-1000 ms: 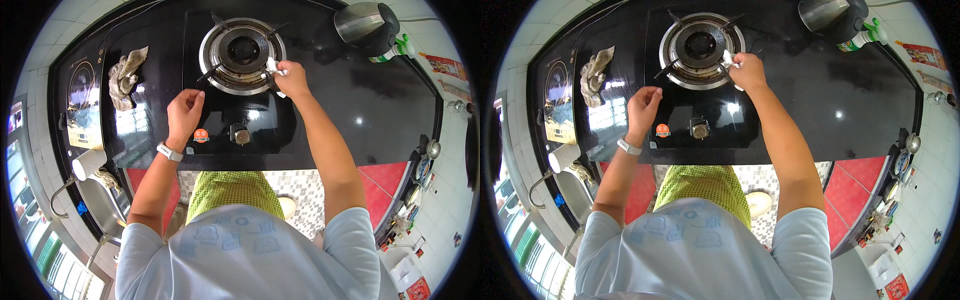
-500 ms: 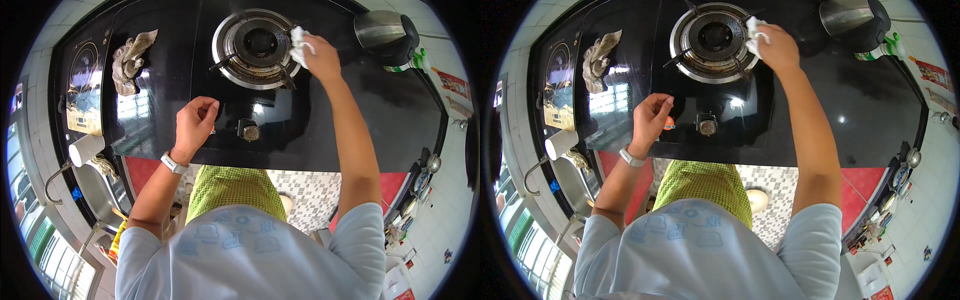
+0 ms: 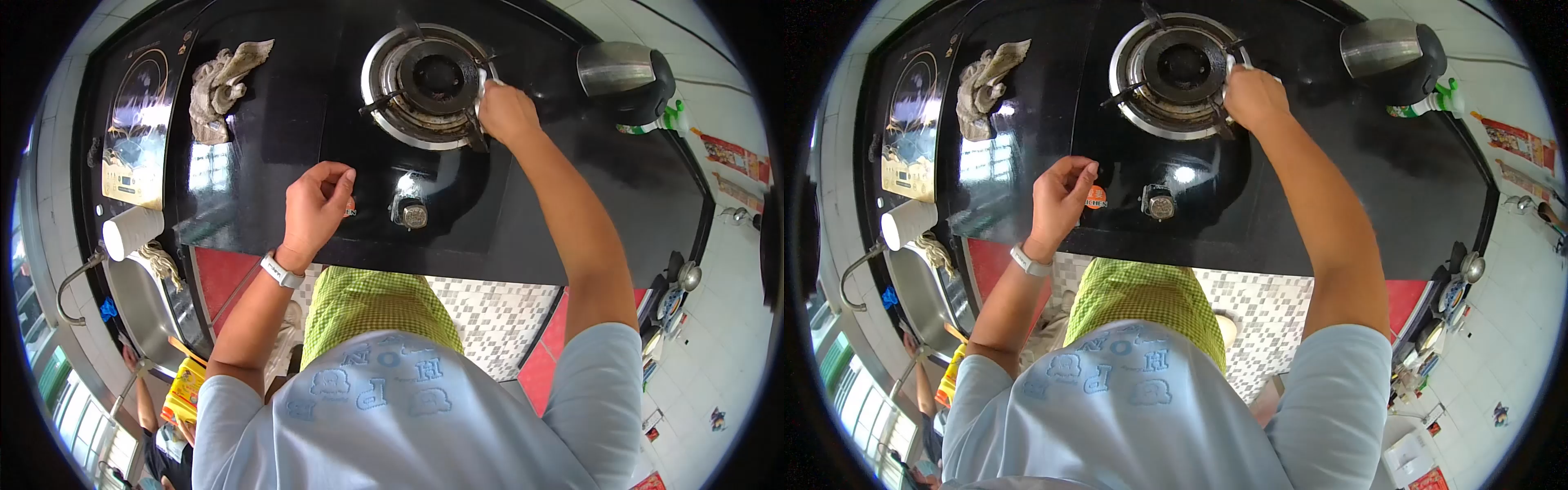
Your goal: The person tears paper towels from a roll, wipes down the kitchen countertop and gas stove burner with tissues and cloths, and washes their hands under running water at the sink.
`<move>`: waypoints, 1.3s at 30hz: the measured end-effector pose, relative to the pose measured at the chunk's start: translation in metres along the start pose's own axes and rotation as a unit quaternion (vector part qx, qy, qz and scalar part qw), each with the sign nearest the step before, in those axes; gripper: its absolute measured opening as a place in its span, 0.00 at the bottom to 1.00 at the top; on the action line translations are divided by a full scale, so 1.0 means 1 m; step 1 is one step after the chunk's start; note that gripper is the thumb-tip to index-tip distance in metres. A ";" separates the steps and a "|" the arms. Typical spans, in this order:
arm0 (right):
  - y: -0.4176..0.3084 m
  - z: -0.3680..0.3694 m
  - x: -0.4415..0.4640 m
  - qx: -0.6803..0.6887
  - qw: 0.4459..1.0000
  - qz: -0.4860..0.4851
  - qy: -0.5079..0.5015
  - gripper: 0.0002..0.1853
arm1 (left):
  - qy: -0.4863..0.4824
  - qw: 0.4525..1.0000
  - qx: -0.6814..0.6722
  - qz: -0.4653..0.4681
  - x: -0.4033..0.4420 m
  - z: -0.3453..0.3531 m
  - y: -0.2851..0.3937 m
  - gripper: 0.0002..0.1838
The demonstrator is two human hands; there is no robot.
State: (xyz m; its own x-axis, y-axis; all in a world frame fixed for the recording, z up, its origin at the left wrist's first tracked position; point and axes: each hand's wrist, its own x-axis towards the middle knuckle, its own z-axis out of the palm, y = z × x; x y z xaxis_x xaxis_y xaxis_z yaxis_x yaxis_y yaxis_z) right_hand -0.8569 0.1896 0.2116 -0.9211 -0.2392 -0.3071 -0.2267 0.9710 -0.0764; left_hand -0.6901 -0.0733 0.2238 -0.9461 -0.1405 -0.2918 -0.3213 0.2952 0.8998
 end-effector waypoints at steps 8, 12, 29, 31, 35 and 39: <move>0.006 0.007 -0.016 0.099 0.994 0.022 -0.050 0.13 | 0.051 0.999 0.001 -0.008 -0.011 -0.028 -0.018 0.08; 0.014 0.012 -0.014 0.224 0.966 0.051 -0.120 0.12 | 0.048 0.999 0.004 -0.013 -0.018 -0.033 -0.029 0.08; 0.064 0.028 -0.043 0.845 0.492 0.176 -0.111 0.14 | -0.022 0.999 -0.029 -0.013 -0.013 -0.006 -0.004 0.07; 0.055 0.016 -0.037 0.831 0.512 0.193 -0.099 0.14 | -0.019 1.000 -0.008 -0.006 -0.013 -0.001 -0.004 0.08; 0.053 0.006 -0.022 0.751 0.622 0.203 -0.089 0.15 | -0.019 1.000 0.005 -0.008 -0.015 0.002 -0.002 0.08; 0.051 0.000 -0.008 0.617 0.733 0.284 -0.042 0.11 | -0.018 1.000 0.012 -0.016 -0.016 0.000 -0.005 0.08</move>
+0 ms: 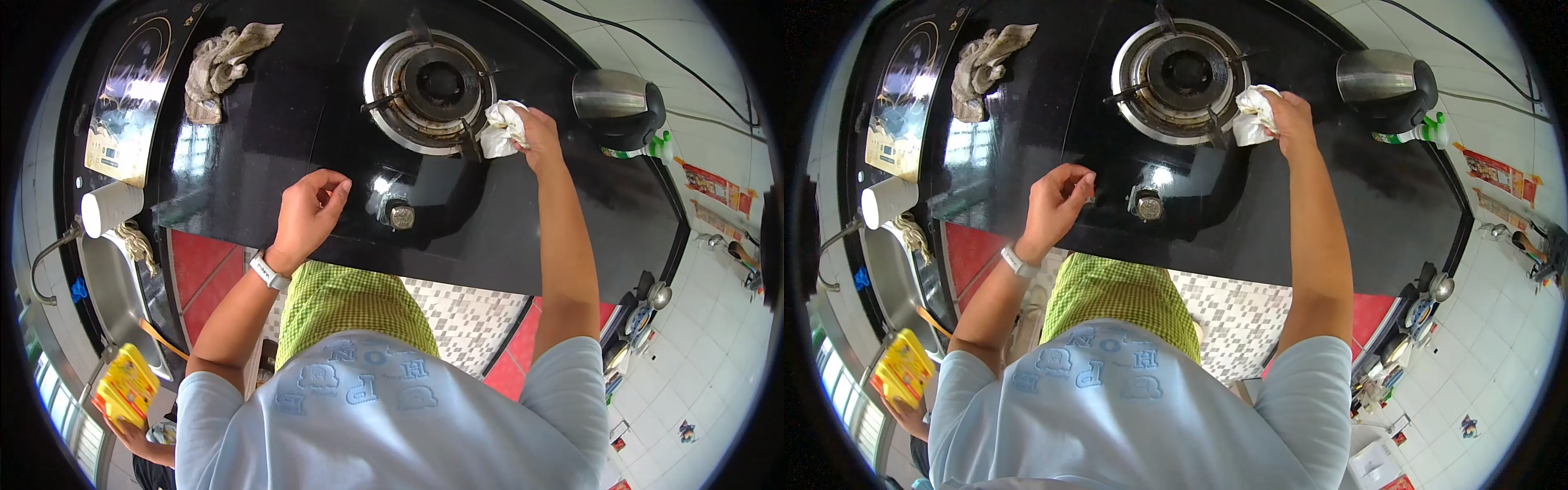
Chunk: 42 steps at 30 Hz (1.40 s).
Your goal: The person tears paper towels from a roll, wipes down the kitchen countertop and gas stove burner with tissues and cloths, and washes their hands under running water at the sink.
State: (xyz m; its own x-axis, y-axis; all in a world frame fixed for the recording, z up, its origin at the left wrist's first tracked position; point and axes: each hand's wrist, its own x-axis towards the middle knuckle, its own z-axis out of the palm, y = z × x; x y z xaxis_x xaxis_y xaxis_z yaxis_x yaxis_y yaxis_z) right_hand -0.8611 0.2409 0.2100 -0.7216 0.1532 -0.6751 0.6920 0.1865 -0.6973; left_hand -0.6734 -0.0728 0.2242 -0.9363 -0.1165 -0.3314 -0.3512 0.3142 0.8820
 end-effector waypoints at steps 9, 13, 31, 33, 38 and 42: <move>-0.008 0.039 0.031 -0.425 0.804 -0.378 0.174 0.12 | 0.000 1.000 -0.028 -0.014 0.009 0.001 -0.003 0.07; -0.023 0.051 0.023 -0.447 0.842 -0.226 0.201 0.15 | -0.014 1.000 -0.015 -0.018 0.014 0.003 0.004 0.07; -0.037 0.061 0.048 -0.432 0.876 -0.077 0.198 0.23 | -0.004 1.000 -0.018 -0.003 0.027 -0.012 0.024 0.07; -0.037 0.053 0.048 -0.450 0.873 -0.114 0.150 0.22 | 0.005 1.000 -0.011 -0.005 0.028 -0.018 0.020 0.07; -0.018 0.049 0.047 -0.448 0.866 -0.138 0.172 0.21 | 0.014 1.000 0.007 0.006 0.028 -0.019 0.000 0.07; -0.012 0.049 0.051 -0.432 0.881 -0.089 0.172 0.19 | -0.005 1.000 -0.011 -0.002 0.024 -0.020 0.008 0.07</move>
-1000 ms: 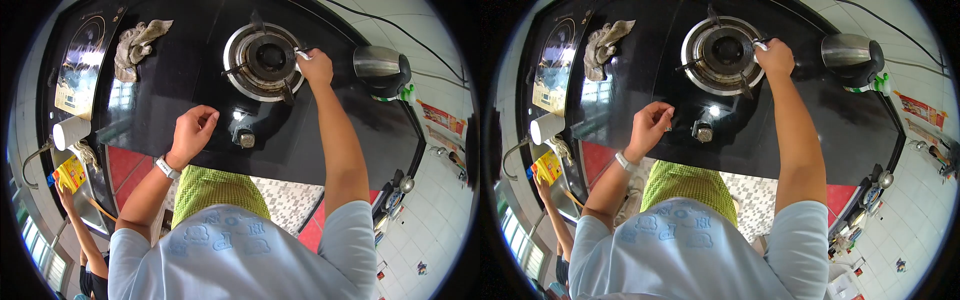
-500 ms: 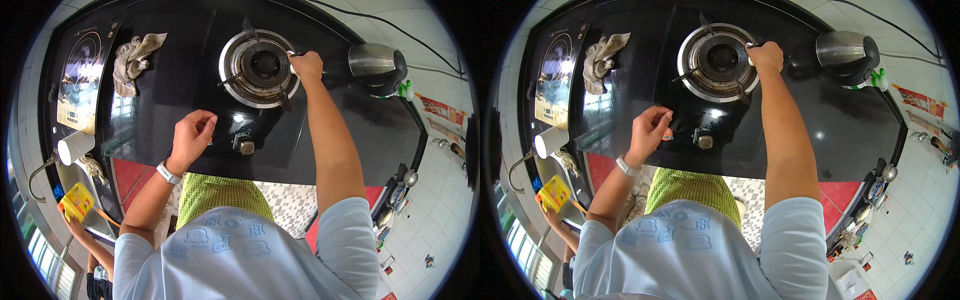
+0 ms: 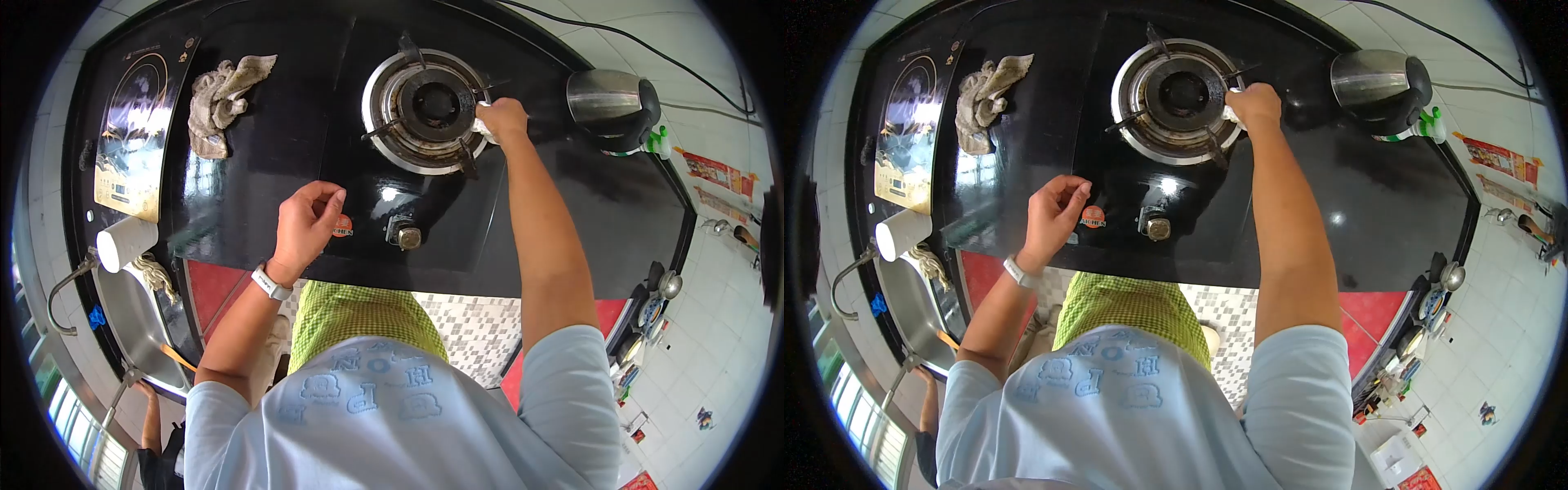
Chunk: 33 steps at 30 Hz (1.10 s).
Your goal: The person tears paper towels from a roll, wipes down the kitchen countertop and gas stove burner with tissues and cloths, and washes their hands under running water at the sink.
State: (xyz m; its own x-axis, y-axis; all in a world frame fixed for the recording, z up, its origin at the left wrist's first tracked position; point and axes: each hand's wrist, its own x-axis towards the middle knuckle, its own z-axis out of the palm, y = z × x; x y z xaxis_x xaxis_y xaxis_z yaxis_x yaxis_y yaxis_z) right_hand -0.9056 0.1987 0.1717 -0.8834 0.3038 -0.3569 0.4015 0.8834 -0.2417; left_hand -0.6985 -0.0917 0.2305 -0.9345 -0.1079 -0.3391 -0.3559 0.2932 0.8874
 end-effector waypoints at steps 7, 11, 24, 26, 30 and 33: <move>0.017 0.012 -0.020 0.100 0.990 0.063 -0.070 0.16 | -0.010 1.000 0.017 0.007 -0.007 -0.010 0.005 0.08; 0.018 0.012 -0.031 0.141 0.975 0.145 -0.089 0.19 | -0.007 1.000 0.000 0.002 -0.014 -0.014 0.002 0.07; 0.083 -0.048 -0.061 0.585 0.742 0.196 -0.261 0.10 | -0.016 1.000 0.006 0.011 -0.018 -0.016 -0.008 0.08; 0.085 -0.053 -0.064 0.583 0.748 0.127 -0.291 0.11 | -0.013 1.000 -0.009 0.018 -0.019 -0.010 -0.005 0.08; 0.070 -0.061 -0.064 0.581 0.757 0.066 -0.291 0.13 | -0.033 0.998 -0.041 0.017 -0.019 0.001 -0.005 0.08; 0.062 -0.065 -0.057 0.552 0.790 0.023 -0.265 0.15 | -0.048 0.998 -0.026 0.018 -0.019 0.001 -0.009 0.08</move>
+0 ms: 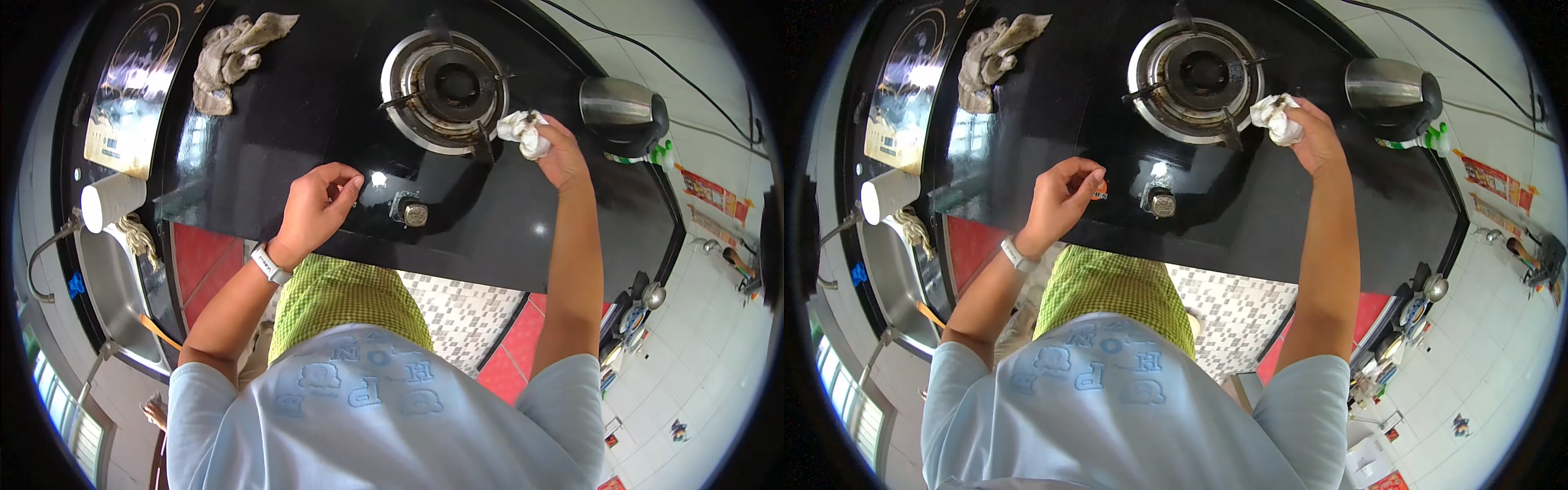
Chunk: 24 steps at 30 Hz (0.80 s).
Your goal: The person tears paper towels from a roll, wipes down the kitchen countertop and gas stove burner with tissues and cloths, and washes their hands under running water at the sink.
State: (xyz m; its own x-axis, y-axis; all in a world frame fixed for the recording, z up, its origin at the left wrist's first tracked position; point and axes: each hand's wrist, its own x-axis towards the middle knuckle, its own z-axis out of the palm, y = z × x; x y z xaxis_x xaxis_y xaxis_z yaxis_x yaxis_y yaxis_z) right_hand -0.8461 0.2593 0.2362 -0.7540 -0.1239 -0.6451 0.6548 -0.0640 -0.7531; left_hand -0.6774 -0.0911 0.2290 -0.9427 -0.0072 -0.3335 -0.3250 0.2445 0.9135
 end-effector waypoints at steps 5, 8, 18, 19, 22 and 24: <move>-0.011 0.019 -0.017 0.012 0.998 -0.047 -0.049 0.22 | -0.016 1.000 0.001 -0.017 -0.001 0.001 -0.008 0.09; -0.006 0.048 -0.043 0.030 0.995 -0.085 -0.050 0.28 | -0.011 1.000 -0.006 -0.023 -0.001 0.002 -0.015 0.09; 0.026 0.118 -0.048 -0.237 0.967 -0.089 -0.036 0.18 | -0.020 0.999 -0.027 -0.029 0.011 -0.011 0.005 0.09; 0.034 0.123 -0.041 -0.289 0.952 -0.099 -0.016 0.15 | -0.024 0.999 -0.035 -0.033 0.012 -0.010 0.005 0.08; 0.039 0.148 -0.033 -0.532 0.759 -0.365 0.087 0.11 | -0.027 0.998 -0.043 -0.028 0.015 -0.011 0.005 0.08; 0.032 0.162 -0.042 -0.604 0.683 -0.397 0.102 0.13 | -0.026 0.998 -0.044 -0.021 0.016 -0.015 0.003 0.08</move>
State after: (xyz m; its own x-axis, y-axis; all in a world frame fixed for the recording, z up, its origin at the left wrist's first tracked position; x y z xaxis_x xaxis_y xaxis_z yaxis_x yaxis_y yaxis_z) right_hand -0.7847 0.1016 0.2604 -0.9187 -0.3770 0.1174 -0.3935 0.8489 -0.3528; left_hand -0.6949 -0.1047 0.2301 -0.9239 0.0361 -0.3809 -0.3710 0.1585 0.9150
